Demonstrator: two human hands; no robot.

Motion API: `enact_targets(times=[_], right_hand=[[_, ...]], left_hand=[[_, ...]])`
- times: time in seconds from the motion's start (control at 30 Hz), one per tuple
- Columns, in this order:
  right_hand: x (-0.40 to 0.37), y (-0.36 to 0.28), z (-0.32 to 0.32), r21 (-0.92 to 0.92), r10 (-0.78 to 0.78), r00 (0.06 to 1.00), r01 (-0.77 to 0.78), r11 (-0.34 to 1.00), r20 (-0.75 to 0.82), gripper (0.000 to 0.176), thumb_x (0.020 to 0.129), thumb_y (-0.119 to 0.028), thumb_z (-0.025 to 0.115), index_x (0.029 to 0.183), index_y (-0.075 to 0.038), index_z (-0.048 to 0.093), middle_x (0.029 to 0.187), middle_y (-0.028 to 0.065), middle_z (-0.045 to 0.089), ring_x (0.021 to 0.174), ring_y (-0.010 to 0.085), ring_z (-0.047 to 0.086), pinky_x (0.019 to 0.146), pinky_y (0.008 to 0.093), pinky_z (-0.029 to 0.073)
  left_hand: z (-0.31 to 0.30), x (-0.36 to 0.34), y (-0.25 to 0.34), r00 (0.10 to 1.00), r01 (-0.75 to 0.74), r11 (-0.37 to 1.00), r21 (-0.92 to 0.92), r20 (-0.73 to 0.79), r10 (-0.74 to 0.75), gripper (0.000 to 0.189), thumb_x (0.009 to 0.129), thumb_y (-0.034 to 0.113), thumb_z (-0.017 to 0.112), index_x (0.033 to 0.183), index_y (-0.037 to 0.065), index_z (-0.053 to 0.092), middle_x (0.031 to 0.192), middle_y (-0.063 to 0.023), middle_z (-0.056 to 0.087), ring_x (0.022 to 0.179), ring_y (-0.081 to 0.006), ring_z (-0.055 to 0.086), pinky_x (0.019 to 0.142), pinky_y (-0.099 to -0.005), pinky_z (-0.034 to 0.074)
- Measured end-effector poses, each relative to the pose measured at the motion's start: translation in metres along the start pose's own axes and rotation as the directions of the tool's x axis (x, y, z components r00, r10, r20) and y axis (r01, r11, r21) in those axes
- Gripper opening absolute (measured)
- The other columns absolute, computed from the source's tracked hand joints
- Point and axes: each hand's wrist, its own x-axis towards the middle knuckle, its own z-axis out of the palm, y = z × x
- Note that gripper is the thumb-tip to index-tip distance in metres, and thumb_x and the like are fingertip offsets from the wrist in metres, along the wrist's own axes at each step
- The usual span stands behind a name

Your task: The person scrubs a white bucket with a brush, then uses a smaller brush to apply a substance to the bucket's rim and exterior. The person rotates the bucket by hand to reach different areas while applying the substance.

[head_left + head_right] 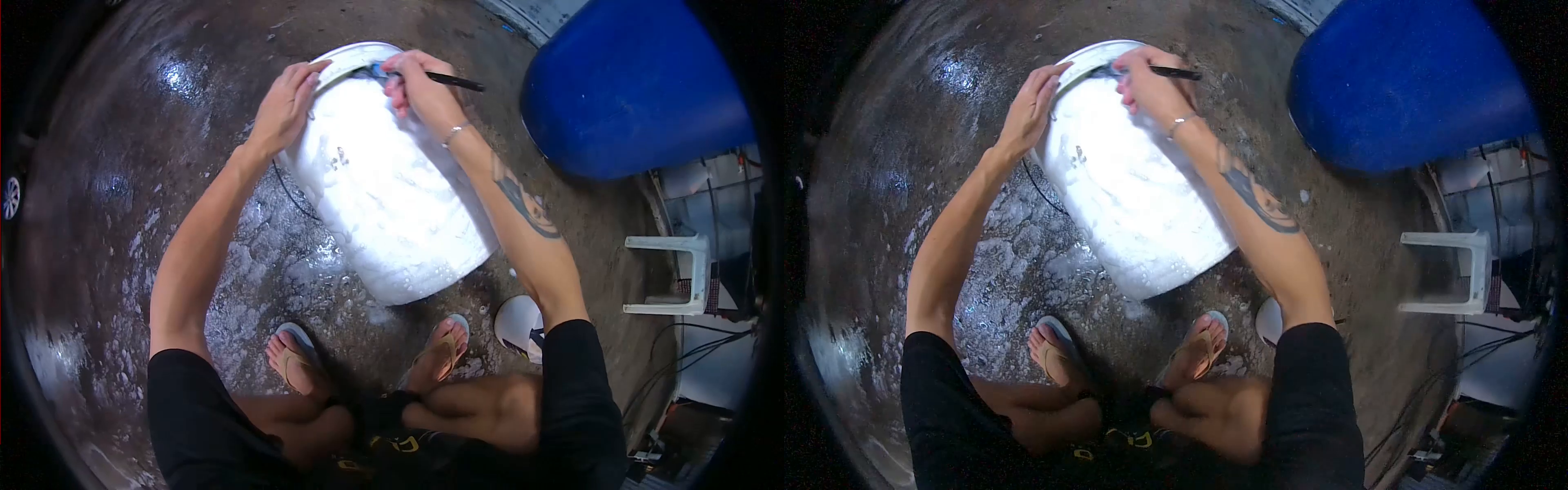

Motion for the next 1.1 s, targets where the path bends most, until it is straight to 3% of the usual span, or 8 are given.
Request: enact_targets(times=[0.13, 0.33, 0.47, 0.53, 0.6, 0.7, 0.9, 1.1], right_hand=[[-0.018, -0.008, 0.014, -0.174, 0.084, 0.938, -0.026, 0.984, 0.337, 0.025, 0.101, -0.019, 0.054, 0.099, -0.001, 0.071, 0.071, 0.0007, 0.063, 0.054, 0.0044, 0.054, 0.044, 0.0215, 0.042], [-0.004, 0.000, -0.012, -0.051, -0.046, 0.992, 0.052, 0.997, 0.115, 0.025, 0.102, -0.014, 0.050, 0.100, -0.001, 0.071, 0.071, 0.0014, 0.063, 0.051, 0.0026, 0.051, 0.043, 0.0188, 0.042], [-0.016, -0.006, 0.015, -0.129, -0.083, 0.973, 0.113, 0.985, 0.214, 0.029, 0.102, -0.014, 0.047, 0.101, 0.001, 0.071, 0.071, 0.0028, 0.064, 0.053, 0.0038, 0.054, 0.046, 0.0198, 0.043], [-0.021, -0.012, 0.012, -0.166, 0.010, 0.897, 0.070, 0.984, 0.441, 0.030, 0.103, -0.014, 0.045, 0.102, 0.001, 0.072, 0.069, 0.0025, 0.064, 0.054, 0.0047, 0.055, 0.047, 0.0211, 0.043], [-0.016, 0.002, 0.000, -0.226, -0.092, 0.852, 0.238, 0.945, 0.516, 0.034, 0.104, -0.022, 0.046, 0.113, -0.004, 0.074, 0.075, 0.0053, 0.069, 0.058, 0.0079, 0.061, 0.051, 0.0240, 0.050], [-0.020, -0.021, -0.021, -0.327, 0.158, 0.931, -0.045, 0.944, 0.328, 0.037, 0.104, -0.030, 0.050, 0.131, -0.014, 0.069, 0.083, 0.0045, 0.067, 0.062, 0.0073, 0.062, 0.051, 0.0249, 0.050], [-0.023, -0.015, -0.019, -0.282, 0.009, 0.885, 0.139, 0.949, 0.466, 0.042, 0.103, -0.027, 0.045, 0.129, -0.006, 0.069, 0.083, 0.0053, 0.069, 0.069, 0.0111, 0.066, 0.065, 0.0269, 0.056], [-0.002, 0.012, 0.013, -0.269, -0.093, 0.948, 0.180, 0.946, 0.306, 0.043, 0.100, -0.030, 0.048, 0.125, -0.001, 0.068, 0.081, 0.0101, 0.071, 0.070, 0.0145, 0.068, 0.072, 0.0291, 0.056]], left_hand=[[-0.006, 0.000, -0.010, 0.999, -0.004, 0.998, -0.055, 0.046, 0.007, 0.039, 0.109, 0.024, 0.039, 0.137, 0.007, 0.060, 0.130, -0.0182, 0.060, 0.122, -0.0330, 0.057, 0.106, -0.0383, 0.043], [-0.009, -0.012, -0.015, 1.000, 0.017, 0.999, -0.032, 0.008, -0.017, 0.039, 0.109, 0.025, 0.038, 0.138, 0.010, 0.060, 0.132, -0.0176, 0.060, 0.124, -0.0322, 0.057, 0.107, -0.0378, 0.042], [-0.009, -0.009, -0.011, 0.998, 0.057, 0.996, -0.062, 0.020, -0.056, 0.039, 0.109, 0.026, 0.039, 0.138, 0.010, 0.059, 0.132, -0.0172, 0.060, 0.124, -0.0316, 0.058, 0.107, -0.0373, 0.042], [-0.010, -0.008, -0.010, 0.996, 0.078, 0.995, -0.066, 0.047, -0.075, 0.039, 0.110, 0.026, 0.039, 0.139, 0.010, 0.059, 0.132, -0.0172, 0.060, 0.124, -0.0314, 0.058, 0.107, -0.0370, 0.042], [-0.012, -0.007, -0.010, 0.993, 0.102, 0.992, -0.072, 0.069, -0.097, 0.039, 0.110, 0.026, 0.039, 0.139, 0.010, 0.059, 0.132, -0.0172, 0.060, 0.124, -0.0313, 0.058, 0.107, -0.0367, 0.042], [-0.007, -0.003, -0.009, 0.992, 0.062, 0.997, -0.056, 0.117, -0.055, 0.044, 0.112, 0.033, 0.034, 0.144, 0.010, 0.054, 0.140, -0.0131, 0.057, 0.131, -0.0252, 0.054, 0.113, -0.0346, 0.038], [0.000, 0.003, -0.007, 0.998, -0.052, 0.998, -0.043, 0.037, 0.053, 0.039, 0.110, 0.027, 0.038, 0.140, 0.013, 0.058, 0.130, -0.0170, 0.060, 0.121, -0.0321, 0.059, 0.105, -0.0374, 0.044], [0.004, 0.004, -0.004, 0.999, -0.036, 0.998, -0.060, 0.003, 0.036, 0.038, 0.111, 0.027, 0.039, 0.138, 0.014, 0.061, 0.130, -0.0154, 0.061, 0.121, -0.0312, 0.059, 0.104, -0.0371, 0.045]])
